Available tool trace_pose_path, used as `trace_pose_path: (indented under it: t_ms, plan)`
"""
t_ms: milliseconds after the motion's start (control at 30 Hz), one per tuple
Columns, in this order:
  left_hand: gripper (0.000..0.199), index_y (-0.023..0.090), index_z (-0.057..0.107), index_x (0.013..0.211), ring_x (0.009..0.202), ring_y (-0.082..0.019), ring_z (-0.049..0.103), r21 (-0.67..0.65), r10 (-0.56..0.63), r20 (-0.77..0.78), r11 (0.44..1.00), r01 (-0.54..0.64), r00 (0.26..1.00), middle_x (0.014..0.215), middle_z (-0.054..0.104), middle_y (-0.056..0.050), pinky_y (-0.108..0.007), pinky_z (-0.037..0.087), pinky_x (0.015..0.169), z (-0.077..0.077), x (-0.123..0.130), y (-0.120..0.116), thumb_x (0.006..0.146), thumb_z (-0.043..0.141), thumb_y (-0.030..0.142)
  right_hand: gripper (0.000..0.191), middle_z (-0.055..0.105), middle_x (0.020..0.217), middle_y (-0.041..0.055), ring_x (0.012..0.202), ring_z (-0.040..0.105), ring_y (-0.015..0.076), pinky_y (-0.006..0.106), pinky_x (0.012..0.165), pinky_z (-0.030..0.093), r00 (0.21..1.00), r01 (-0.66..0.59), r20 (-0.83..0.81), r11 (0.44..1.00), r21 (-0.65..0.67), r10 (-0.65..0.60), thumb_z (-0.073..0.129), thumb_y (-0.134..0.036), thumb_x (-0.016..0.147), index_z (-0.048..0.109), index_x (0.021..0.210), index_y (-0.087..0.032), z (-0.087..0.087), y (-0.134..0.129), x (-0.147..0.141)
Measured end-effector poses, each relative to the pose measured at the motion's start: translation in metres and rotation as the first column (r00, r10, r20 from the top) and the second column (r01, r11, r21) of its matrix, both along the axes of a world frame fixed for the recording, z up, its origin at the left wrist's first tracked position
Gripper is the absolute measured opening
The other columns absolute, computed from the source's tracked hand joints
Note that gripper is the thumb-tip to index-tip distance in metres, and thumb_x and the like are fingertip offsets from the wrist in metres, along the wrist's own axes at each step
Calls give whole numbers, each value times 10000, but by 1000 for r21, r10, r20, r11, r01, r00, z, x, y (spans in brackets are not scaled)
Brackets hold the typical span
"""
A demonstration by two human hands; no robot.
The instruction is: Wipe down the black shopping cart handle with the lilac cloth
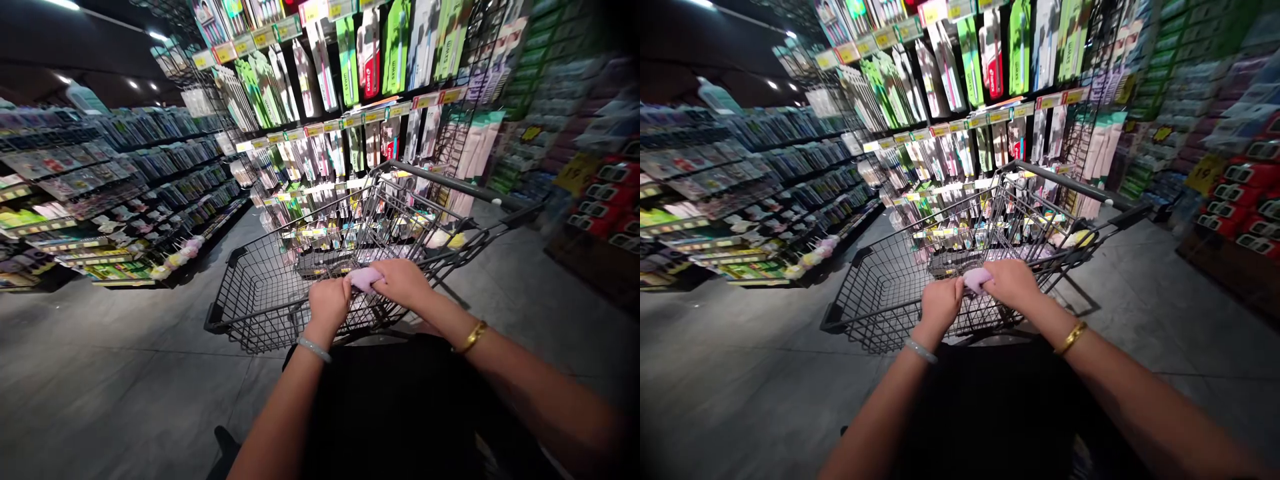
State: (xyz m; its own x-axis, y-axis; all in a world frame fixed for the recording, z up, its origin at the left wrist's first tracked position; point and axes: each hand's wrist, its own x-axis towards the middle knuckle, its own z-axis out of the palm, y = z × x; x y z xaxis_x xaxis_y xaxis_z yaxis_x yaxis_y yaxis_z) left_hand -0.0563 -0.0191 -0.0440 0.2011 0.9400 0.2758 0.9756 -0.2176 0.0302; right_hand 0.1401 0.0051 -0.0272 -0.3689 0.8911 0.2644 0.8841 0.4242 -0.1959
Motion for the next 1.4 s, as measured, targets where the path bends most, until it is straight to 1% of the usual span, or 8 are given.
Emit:
trace_pose_path:
  t_ms: [133,300,433,533,667,1000,1267,1400]
  plan:
    - [563,197,701,857,813,-213,660,9,-3,-16,1000,4,1000,839,729,-72,-336,391,751,7,-23,-9,1053,232,438,142,696,857,57,805,590,212,314,660,276,993,108,46,994,7,-108,517,-307,798,618,827,-212,-1,3,27]
    - [690,140,728,741,746,-253,672,-63,251,-159,963,-263,955,752,718,-137,-365,416,717,3,-54,-12,1042,195,458,142,688,857,70,837,590,225,328,703,286,986,159,39,985,70,-162,514,-305,800,609,825,-202,-4,-8,37]
    - [655,111,754,793,755,-279,691,-94,293,-209,944,-318,933,775,724,-167,-341,416,623,-2,-50,-12,1037,204,370,147,696,845,104,803,590,243,344,704,295,984,177,1,984,19,-177,542,-305,800,636,824,-195,-1,-19,-6]
    - [629,103,756,835,779,-284,702,-98,292,-213,943,-318,932,802,728,-175,-332,431,621,-1,-39,-12,1035,207,335,164,713,913,107,823,599,234,342,735,323,996,-28,-89,999,-20,27,583,-324,806,656,887,-201,1,-26,-53]
    - [600,94,753,869,783,-281,703,-152,242,-223,948,-279,944,825,729,-172,-327,446,628,0,-29,-12,1031,216,307,202,713,933,91,853,625,235,322,715,350,995,-88,-53,995,-41,86,531,-324,841,658,936,-199,1,-29,-74]
    - [611,88,759,845,789,-294,699,-83,215,-129,970,-227,968,802,723,-178,-349,459,645,-17,-5,-4,1023,244,364,177,699,925,39,827,617,200,303,653,303,999,-42,27,999,-33,43,526,-339,823,630,903,-221,0,-26,-31]
    - [597,102,740,837,805,-277,698,-135,124,-104,981,-138,987,823,725,-173,-332,457,656,-11,24,5,1028,241,369,135,694,884,28,797,592,179,292,642,263,1000,18,-2,1000,-7,-18,537,-305,807,620,865,-215,-3,-16,3]
    - [492,159,707,910,813,-223,684,-171,-12,-39,985,5,999,859,729,-110,-291,435,674,0,14,3,1032,282,376,135,673,813,23,739,568,168,289,624,237,988,155,-23,988,-2,-155,509,-303,823,607,803,-212,-6,-12,33]
